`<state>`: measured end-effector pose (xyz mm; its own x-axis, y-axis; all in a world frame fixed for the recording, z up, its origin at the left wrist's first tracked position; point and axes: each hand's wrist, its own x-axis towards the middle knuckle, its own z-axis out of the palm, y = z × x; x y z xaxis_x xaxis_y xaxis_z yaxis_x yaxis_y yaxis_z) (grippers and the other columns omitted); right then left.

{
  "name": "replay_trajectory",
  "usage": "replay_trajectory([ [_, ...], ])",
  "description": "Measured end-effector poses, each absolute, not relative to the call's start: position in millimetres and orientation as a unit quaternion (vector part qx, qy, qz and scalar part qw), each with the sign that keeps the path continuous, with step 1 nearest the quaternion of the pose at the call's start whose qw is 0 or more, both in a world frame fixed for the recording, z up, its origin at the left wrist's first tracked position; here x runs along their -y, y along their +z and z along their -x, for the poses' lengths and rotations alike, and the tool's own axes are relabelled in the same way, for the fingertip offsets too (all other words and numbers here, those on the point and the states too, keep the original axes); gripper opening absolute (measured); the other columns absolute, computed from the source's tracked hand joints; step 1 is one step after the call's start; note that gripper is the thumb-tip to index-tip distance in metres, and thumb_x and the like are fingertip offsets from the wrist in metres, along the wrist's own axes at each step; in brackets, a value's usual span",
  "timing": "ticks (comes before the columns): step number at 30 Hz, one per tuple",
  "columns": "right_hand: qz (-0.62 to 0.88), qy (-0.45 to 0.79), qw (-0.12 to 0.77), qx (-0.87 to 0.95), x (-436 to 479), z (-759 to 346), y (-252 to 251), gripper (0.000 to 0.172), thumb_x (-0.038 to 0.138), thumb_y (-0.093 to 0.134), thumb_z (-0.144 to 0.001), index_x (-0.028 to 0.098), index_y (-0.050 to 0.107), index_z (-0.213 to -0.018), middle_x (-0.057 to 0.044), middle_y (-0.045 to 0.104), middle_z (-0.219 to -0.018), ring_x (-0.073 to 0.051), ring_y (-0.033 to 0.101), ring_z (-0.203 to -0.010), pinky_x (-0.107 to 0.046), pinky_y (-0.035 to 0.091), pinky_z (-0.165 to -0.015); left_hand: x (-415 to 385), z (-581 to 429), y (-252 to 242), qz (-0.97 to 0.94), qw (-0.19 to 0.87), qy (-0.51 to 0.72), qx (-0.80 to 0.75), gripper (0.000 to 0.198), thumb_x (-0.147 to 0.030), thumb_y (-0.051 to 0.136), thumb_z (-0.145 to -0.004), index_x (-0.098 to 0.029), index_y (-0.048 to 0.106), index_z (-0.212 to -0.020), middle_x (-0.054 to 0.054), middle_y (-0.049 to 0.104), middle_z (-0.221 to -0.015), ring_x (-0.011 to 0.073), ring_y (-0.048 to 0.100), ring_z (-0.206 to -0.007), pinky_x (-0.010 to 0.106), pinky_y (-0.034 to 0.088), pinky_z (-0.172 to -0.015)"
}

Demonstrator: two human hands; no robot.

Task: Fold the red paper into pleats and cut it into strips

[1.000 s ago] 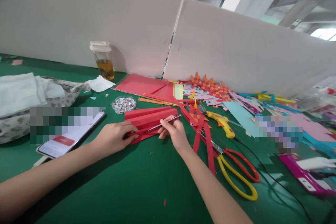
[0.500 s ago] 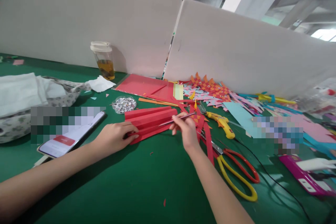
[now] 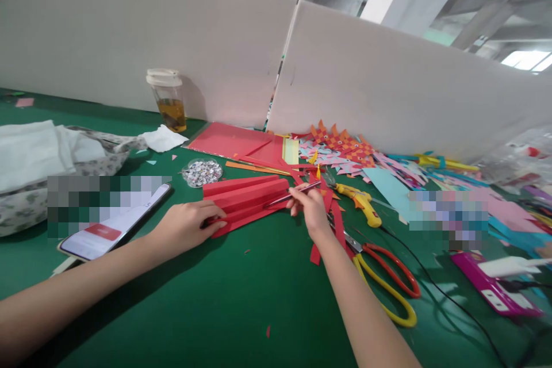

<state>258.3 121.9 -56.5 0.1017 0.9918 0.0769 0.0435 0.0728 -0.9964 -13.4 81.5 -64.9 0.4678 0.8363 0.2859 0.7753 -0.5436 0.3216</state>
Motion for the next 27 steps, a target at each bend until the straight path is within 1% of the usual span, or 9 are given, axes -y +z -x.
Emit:
replay_trajectory([
  [4, 0.533, 0.387, 0.566, 0.496, -128.2, -278.7, -53.2, 0.021, 0.032, 0.067, -0.067, 0.017, 0.052, -0.066, 0.003, 0.057, -0.045, -0.008, 0.046, -0.033, -0.02, 0.033, -0.036, -81.6, 13.2, -63.5, -0.854, 0.073, 0.211, -0.47, 0.017, -0.027, 0.049, -0.082, -0.024, 0.065, -0.086, -0.001, 0.069, -0.088, 0.0163, 0.064, -0.072, 0.023, 0.041, -0.051],
  [11, 0.551, 0.348, 0.593, 0.472, -132.1, -285.4, -52.1, 0.02, 0.03, 0.066, -0.064, 0.016, 0.051, -0.064, 0.002, 0.056, -0.041, -0.008, 0.045, -0.03, -0.019, 0.032, -0.033, -81.5, 13.0, -64.4, -0.851, 0.086, 0.192, -0.482, 0.019, -0.029, 0.047, -0.083, -0.025, 0.065, -0.089, -0.001, 0.068, -0.092, 0.0172, 0.064, -0.075, 0.024, 0.042, -0.053],
  [17, 0.561, 0.267, 0.653, 0.432, -131.2, -288.9, -46.4, 0.017, 0.024, 0.065, -0.062, 0.018, 0.049, -0.063, 0.006, 0.053, -0.039, -0.006, 0.041, -0.028, -0.017, 0.032, -0.032, -81.4, 13.7, -64.4, -0.849, 0.09, 0.186, -0.486, 0.02, -0.03, 0.046, -0.084, -0.026, 0.065, -0.091, -0.001, 0.068, -0.094, 0.0164, 0.064, -0.076, 0.023, 0.041, -0.053],
  [19, 0.553, 0.243, 0.674, 0.425, -129.3, -288.0, -46.1, 0.017, 0.023, 0.064, -0.063, 0.019, 0.048, -0.063, 0.007, 0.051, -0.038, -0.005, 0.039, -0.028, -0.016, 0.029, -0.031, -81.2, 13.3, -63.9, -0.849, 0.09, 0.183, -0.488, 0.02, -0.03, 0.047, -0.084, -0.026, 0.065, -0.09, -0.001, 0.068, -0.093, 0.0167, 0.064, -0.075, 0.024, 0.041, -0.053],
  [21, 0.529, 0.251, 0.686, 0.432, -126.2, -283.2, -48.4, 0.016, 0.024, 0.062, -0.066, 0.019, 0.047, -0.062, 0.007, 0.051, -0.038, -0.005, 0.037, -0.028, -0.016, 0.025, -0.03, -80.8, 12.9, -63.8, -0.849, 0.087, 0.185, -0.488, 0.019, -0.03, 0.047, -0.083, -0.025, 0.065, -0.089, -0.001, 0.068, -0.093, 0.0169, 0.064, -0.075, 0.024, 0.041, -0.053],
  [23, 0.503, 0.302, 0.667, 0.46, -122.1, -274.0, -52.4, 0.016, 0.025, 0.062, -0.069, 0.018, 0.049, -0.062, 0.006, 0.052, -0.039, -0.005, 0.038, -0.028, -0.017, 0.024, -0.03, -80.6, 12.6, -64.1, -0.849, 0.083, 0.19, -0.487, 0.019, -0.03, 0.048, -0.083, -0.024, 0.065, -0.089, -0.001, 0.068, -0.092, 0.0169, 0.064, -0.076, 0.023, 0.041, -0.053],
  [27, 0.475, 0.424, 0.555, 0.535, -112.7, -251.0, -57.6, 0.016, 0.029, 0.061, -0.073, 0.018, 0.051, -0.066, 0.002, 0.058, -0.047, -0.008, 0.045, -0.033, -0.02, 0.032, -0.036, -80.5, 12.4, -65.4, -0.85, 0.071, 0.194, -0.484, 0.017, -0.029, 0.05, -0.083, -0.024, 0.065, -0.088, -0.002, 0.068, -0.091, 0.0162, 0.064, -0.073, 0.023, 0.041, -0.051],
])
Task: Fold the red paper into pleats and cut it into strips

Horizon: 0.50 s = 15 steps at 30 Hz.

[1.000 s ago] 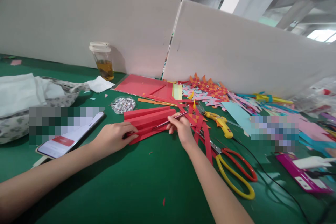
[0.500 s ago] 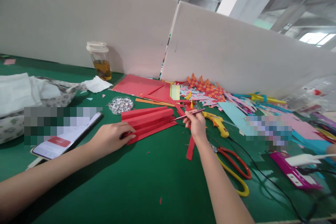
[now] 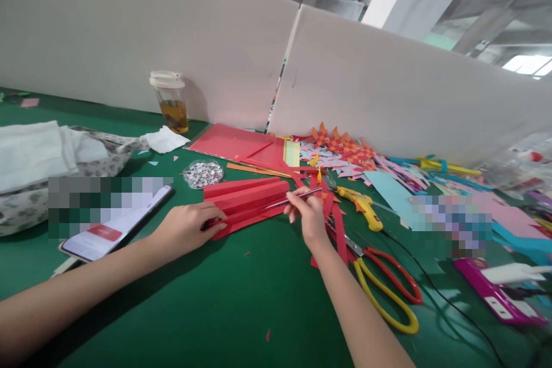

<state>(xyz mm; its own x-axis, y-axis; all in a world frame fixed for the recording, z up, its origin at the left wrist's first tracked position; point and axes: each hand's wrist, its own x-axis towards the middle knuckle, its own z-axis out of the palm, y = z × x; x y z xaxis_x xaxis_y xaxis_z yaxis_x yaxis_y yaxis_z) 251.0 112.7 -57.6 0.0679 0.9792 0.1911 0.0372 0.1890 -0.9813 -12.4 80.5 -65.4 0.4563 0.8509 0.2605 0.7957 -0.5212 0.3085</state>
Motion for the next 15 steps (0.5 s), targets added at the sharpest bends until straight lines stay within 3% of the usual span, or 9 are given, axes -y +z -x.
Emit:
replay_trajectory([
  [3, 0.481, 0.44, 0.519, 0.553, -109.8, -244.1, -55.9, 0.018, 0.03, 0.062, -0.073, 0.018, 0.051, -0.066, 0.002, 0.058, -0.048, -0.008, 0.046, -0.033, -0.02, 0.033, -0.037, -80.2, 12.2, -67.2, -0.85, 0.054, 0.214, -0.477, 0.018, -0.031, 0.049, -0.083, -0.024, 0.064, -0.092, -0.002, 0.068, -0.093, 0.0156, 0.064, -0.071, 0.022, 0.041, -0.05],
  [9, 0.51, 0.355, 0.573, 0.534, -113.3, -258.8, -53.0, 0.017, 0.027, 0.062, -0.073, 0.018, 0.049, -0.064, 0.004, 0.054, -0.044, -0.006, 0.043, -0.032, -0.019, 0.029, -0.035, -77.5, 10.9, -71.7, -0.86, 0.052, 0.259, -0.437, 0.019, -0.028, 0.05, -0.082, -0.024, 0.062, -0.097, -0.002, 0.069, -0.094, 0.015, 0.065, -0.072, 0.023, 0.043, -0.053],
  [12, 0.492, 0.355, 0.595, 0.528, -110.4, -257.3, -54.4, 0.015, 0.026, 0.06, -0.075, 0.02, 0.05, -0.066, 0.005, 0.053, -0.044, -0.007, 0.043, -0.033, -0.019, 0.028, -0.035, -76.0, 9.6, -71.1, -0.863, 0.057, 0.261, -0.43, 0.019, -0.026, 0.05, -0.081, -0.024, 0.062, -0.095, -0.003, 0.069, -0.088, 0.0139, 0.064, -0.069, 0.022, 0.041, -0.051],
  [15, 0.47, 0.415, 0.557, 0.545, -103.8, -245.5, -55.2, 0.016, 0.029, 0.06, -0.076, 0.02, 0.05, -0.068, 0.004, 0.055, -0.046, -0.008, 0.045, -0.035, -0.02, 0.031, -0.036, -74.0, 8.2, -66.7, -0.861, 0.056, 0.261, -0.433, 0.018, -0.025, 0.047, -0.081, -0.024, 0.063, -0.089, -0.003, 0.068, -0.077, 0.0123, 0.062, -0.062, 0.022, 0.037, -0.048],
])
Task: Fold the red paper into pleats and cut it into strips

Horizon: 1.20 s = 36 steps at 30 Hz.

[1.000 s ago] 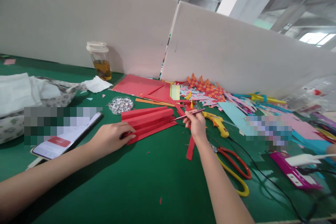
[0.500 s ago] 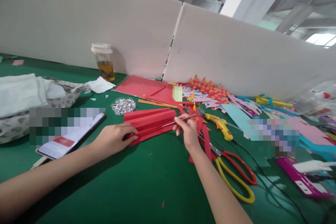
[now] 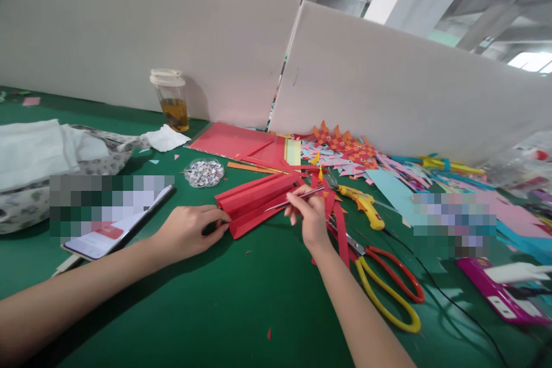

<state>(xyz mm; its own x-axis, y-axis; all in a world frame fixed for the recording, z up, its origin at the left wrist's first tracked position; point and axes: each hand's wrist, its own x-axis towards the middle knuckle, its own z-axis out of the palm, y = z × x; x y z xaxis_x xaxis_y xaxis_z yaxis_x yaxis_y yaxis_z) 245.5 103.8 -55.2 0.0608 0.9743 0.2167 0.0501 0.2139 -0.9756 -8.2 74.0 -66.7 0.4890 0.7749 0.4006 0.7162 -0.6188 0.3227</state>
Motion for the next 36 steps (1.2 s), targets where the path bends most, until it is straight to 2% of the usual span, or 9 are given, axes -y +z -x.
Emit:
replay_trajectory([
  [4, 0.45, 0.491, 0.473, 0.577, -96.5, -228.3, -55.3, 0.018, 0.033, 0.06, -0.078, 0.019, 0.05, -0.07, 0.002, 0.06, -0.051, -0.009, 0.049, -0.036, -0.021, 0.036, -0.04, -70.4, 7.5, -59.1, -0.864, 0.055, 0.25, -0.434, 0.021, -0.029, 0.046, -0.081, -0.023, 0.064, -0.089, -0.003, 0.065, -0.067, 0.0122, 0.059, -0.055, 0.023, 0.034, -0.047],
  [7, 0.446, 0.513, 0.445, 0.584, -94.2, -221.6, -54.6, 0.02, 0.034, 0.059, -0.078, 0.019, 0.049, -0.07, 0.002, 0.061, -0.052, -0.01, 0.051, -0.038, -0.022, 0.038, -0.043, -69.3, 7.5, -57.6, -0.87, 0.061, 0.244, -0.423, 0.022, -0.032, 0.047, -0.08, -0.022, 0.064, -0.088, -0.003, 0.063, -0.061, 0.0116, 0.056, -0.051, 0.023, 0.032, -0.045],
  [19, 0.453, 0.536, 0.439, 0.561, -97.9, -221.1, -56.7, 0.023, 0.037, 0.061, -0.075, 0.018, 0.049, -0.07, 0.001, 0.062, -0.051, -0.01, 0.052, -0.036, -0.021, 0.04, -0.041, -74.0, 8.5, -67.0, -0.868, 0.051, 0.248, -0.426, 0.015, -0.027, 0.051, -0.079, -0.022, 0.065, -0.08, -0.004, 0.061, -0.058, 0.0093, 0.053, -0.049, 0.022, 0.029, -0.044],
  [30, 0.53, 0.383, 0.569, 0.499, -128.4, -279.5, -56.5, 0.019, 0.029, 0.066, -0.067, 0.017, 0.051, -0.065, 0.002, 0.057, -0.044, -0.009, 0.047, -0.031, -0.02, 0.033, -0.034, -71.7, 7.4, -61.3, -0.864, 0.081, 0.228, -0.442, 0.014, -0.026, 0.051, -0.079, -0.024, 0.065, -0.079, -0.005, 0.062, -0.059, 0.0101, 0.055, -0.052, 0.021, 0.03, -0.046],
  [36, 0.491, 0.384, 0.605, 0.495, -125.9, -275.8, -56.7, 0.015, 0.026, 0.064, -0.069, 0.018, 0.052, -0.064, 0.002, 0.057, -0.044, -0.009, 0.047, -0.034, -0.019, 0.032, -0.034, -71.7, 7.5, -62.2, -0.862, 0.076, 0.228, -0.446, 0.014, -0.026, 0.052, -0.078, -0.024, 0.065, -0.08, -0.004, 0.061, -0.059, 0.0102, 0.055, -0.051, 0.021, 0.03, -0.045],
])
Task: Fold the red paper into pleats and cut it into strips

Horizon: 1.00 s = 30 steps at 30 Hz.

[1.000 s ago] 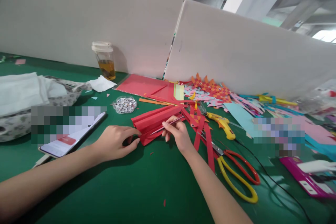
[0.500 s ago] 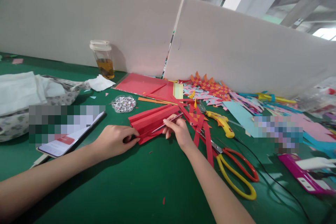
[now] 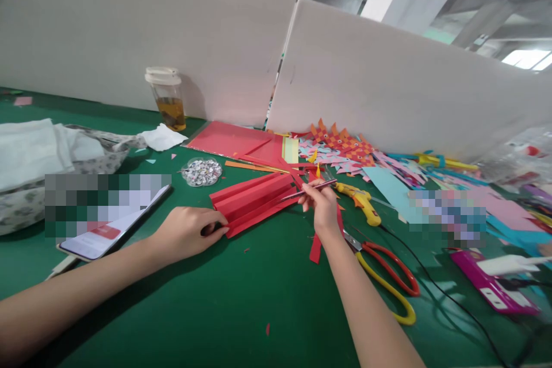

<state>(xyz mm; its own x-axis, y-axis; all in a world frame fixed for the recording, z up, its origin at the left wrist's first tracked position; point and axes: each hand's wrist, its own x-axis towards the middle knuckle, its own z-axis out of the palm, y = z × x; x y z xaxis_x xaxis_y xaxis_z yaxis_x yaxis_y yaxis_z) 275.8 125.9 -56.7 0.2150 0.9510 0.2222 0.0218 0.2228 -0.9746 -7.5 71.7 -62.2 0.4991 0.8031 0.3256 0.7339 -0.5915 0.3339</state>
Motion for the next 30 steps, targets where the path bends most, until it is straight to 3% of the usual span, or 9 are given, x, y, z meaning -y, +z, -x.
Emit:
replay_trajectory([
  [13, 0.444, 0.532, 0.435, 0.575, -106.8, -228.5, -61.7, 0.02, 0.036, 0.059, -0.077, 0.019, 0.05, -0.071, 0.001, 0.062, -0.053, -0.01, 0.051, -0.038, -0.022, 0.038, -0.041, -73.1, 7.3, -64.2, -0.862, 0.074, 0.237, -0.443, 0.014, -0.026, 0.052, -0.077, -0.024, 0.066, -0.08, -0.004, 0.061, -0.058, 0.0098, 0.055, -0.05, 0.022, 0.031, -0.044],
  [22, 0.49, 0.446, 0.527, 0.531, -129.7, -274.0, -61.9, 0.022, 0.033, 0.066, -0.069, 0.018, 0.05, -0.067, 0.003, 0.057, -0.047, -0.009, 0.047, -0.035, -0.021, 0.033, -0.036, -72.7, 7.0, -64.5, -0.864, 0.077, 0.239, -0.436, 0.016, -0.025, 0.05, -0.078, -0.024, 0.066, -0.079, -0.004, 0.062, -0.058, 0.0097, 0.055, -0.05, 0.021, 0.031, -0.044],
  [30, 0.498, 0.423, 0.54, 0.53, -132.3, -279.0, -63.0, 0.022, 0.033, 0.066, -0.069, 0.018, 0.05, -0.066, 0.002, 0.057, -0.047, -0.009, 0.046, -0.035, -0.022, 0.032, -0.035, -72.2, 7.7, -64.6, -0.863, 0.083, 0.245, -0.434, 0.018, -0.026, 0.049, -0.079, -0.023, 0.067, -0.08, -0.003, 0.063, -0.059, 0.0098, 0.055, -0.051, 0.021, 0.032, -0.045],
])
